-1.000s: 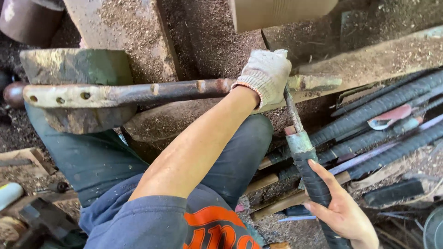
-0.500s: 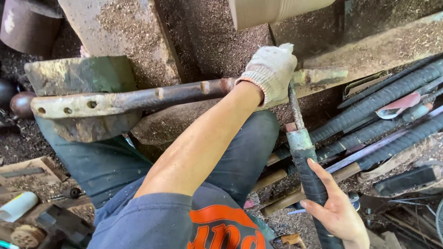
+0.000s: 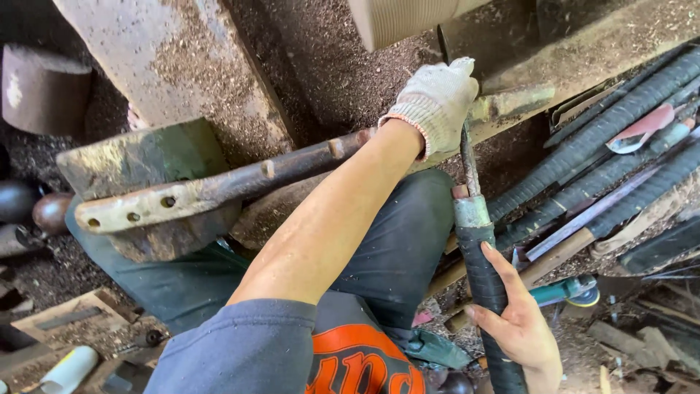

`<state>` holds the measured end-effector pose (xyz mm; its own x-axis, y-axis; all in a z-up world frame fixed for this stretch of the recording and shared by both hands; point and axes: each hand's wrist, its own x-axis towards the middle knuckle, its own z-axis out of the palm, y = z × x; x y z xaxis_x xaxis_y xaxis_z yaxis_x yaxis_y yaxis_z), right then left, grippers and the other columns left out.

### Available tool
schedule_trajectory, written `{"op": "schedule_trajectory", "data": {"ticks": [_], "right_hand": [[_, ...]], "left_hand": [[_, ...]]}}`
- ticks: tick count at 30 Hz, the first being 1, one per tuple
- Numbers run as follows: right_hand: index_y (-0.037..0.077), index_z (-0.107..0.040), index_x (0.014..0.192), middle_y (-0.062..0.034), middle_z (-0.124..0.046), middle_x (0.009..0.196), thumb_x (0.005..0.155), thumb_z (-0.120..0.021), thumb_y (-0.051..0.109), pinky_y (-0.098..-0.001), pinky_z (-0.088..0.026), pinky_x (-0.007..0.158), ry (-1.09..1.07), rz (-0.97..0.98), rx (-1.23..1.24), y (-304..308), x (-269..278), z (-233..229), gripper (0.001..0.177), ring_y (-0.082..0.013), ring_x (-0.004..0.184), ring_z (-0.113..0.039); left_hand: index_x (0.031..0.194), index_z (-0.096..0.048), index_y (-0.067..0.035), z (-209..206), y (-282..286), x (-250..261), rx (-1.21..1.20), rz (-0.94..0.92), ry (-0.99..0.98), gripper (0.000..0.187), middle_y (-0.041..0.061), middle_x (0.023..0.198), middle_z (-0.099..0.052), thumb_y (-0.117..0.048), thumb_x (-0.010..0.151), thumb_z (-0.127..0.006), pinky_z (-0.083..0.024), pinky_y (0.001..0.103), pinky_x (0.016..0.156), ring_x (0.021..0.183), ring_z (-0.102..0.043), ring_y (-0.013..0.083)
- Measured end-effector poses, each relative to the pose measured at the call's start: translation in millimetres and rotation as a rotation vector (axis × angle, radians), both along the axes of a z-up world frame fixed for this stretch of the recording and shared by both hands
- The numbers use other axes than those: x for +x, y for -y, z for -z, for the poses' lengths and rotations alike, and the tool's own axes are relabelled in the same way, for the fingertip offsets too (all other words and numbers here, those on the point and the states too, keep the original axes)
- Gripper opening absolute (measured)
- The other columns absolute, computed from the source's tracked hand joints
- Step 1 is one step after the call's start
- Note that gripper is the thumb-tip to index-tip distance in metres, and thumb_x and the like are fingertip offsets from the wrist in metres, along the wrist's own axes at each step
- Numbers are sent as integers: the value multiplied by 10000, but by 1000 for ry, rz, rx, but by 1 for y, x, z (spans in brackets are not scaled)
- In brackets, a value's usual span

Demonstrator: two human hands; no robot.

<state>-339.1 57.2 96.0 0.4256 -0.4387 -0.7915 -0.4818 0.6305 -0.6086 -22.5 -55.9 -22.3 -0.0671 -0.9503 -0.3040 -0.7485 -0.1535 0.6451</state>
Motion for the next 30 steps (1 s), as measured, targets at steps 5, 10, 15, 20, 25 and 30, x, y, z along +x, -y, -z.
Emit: {"op": "schedule_trajectory", "data": {"ticks": [5, 10, 15, 20, 25, 30], "right_hand": [[96, -311, 1584, -14, -521, 1414, 732, -622, -221, -237, -498, 818, -40, 60, -43, -23, 11, 8, 960, -69, 1031, -555], [136, -279, 1702, -83, -611, 1080, 804, -677, -204, -258, -523, 658, 83, 104, -31, -42, -2, 24, 1040, -118, 802, -590], [125, -311, 1629, -55, -570, 1172, 756, -674, -187, -244, -491, 727, -36, 9, -47, -11, 13, 2, 995, -96, 890, -550], [100, -314, 1583, -24, -511, 1411, 746, -672, -168, -228, -452, 891, -84, -193, -69, 32, -2, -9, 949, -75, 1095, -528], [123, -286, 1677, -83, -557, 1303, 813, -729, -147, -264, -477, 908, -14, -329, 29, 75, -76, 16, 1008, -120, 1058, -553], [138, -285, 1653, -77, -583, 1220, 794, -734, -135, -261, -464, 916, 10, -459, 52, 121, -56, 7, 1007, -124, 1042, -558]], "left_hand": [[961, -715, -45, -5, 2, 3, 4, 51, -1, 392, 213, 1170, -573, -142, 607, -854, -523, 439, 899, 1018, -638, 371], [940, -721, -51, 15, 0, -2, -89, 36, -1, 304, 221, 1177, -586, -109, 657, -819, -525, 451, 925, 1038, -640, 389], [945, -715, -53, 0, -1, 2, -54, 13, -1, 309, 227, 1151, -591, -118, 654, -795, -536, 456, 893, 1016, -649, 397], [941, -725, -74, -3, -4, -3, -7, -76, 16, 331, 223, 1097, -614, -167, 633, -801, -551, 469, 848, 981, -669, 403], [898, -762, -74, -10, -3, -8, 87, -119, 95, 304, 213, 1049, -667, -260, 662, -804, -571, 460, 838, 979, -699, 386], [918, -767, -52, -19, -1, -9, 167, -133, 128, 368, 218, 1039, -685, -319, 670, -817, -576, 453, 833, 983, -704, 375]]}}
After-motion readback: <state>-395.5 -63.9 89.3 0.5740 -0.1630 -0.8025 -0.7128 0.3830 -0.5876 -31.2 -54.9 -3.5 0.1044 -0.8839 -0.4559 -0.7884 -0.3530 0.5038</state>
